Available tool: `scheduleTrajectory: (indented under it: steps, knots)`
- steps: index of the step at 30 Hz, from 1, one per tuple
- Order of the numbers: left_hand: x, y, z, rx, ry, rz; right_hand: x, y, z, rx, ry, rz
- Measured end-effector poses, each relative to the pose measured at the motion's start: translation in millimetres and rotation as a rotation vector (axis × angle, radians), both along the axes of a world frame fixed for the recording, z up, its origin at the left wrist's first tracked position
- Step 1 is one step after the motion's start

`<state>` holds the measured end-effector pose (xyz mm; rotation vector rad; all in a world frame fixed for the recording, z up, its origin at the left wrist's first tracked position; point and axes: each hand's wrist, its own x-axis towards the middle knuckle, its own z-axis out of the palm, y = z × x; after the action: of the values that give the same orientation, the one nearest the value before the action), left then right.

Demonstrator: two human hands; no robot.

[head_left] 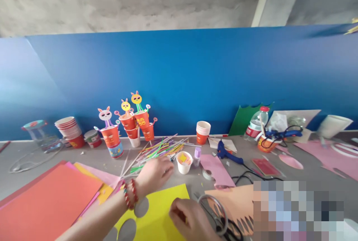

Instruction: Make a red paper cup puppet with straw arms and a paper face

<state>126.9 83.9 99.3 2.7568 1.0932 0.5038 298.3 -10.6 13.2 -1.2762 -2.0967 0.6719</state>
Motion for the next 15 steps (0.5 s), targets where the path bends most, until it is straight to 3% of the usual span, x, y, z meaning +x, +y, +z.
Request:
scheduleTrajectory:
  steps: [2,6,11,15]
  knots:
    - [28.6,26.1,18.8,0.105,-0.051,-0.112,-0.3,0.5,-2.3,-0.005,-0.01,0.008]
    - [98.5,90.5,38.9,0.149,-0.036,-0.133,-2.6,-0.4,-7.0,-0.022,-0.038,0.02]
    - [170.0,144.8,36.0,0.121,0.049,-0.078,-10.0,2.5,-20.2,-0.083,-0.101,0.004]
    - [193.6,163.7,28.1,0.059,0.148,-0.051,-14.7,7.4,-19.4,-0.131,-0.212,-0.083]
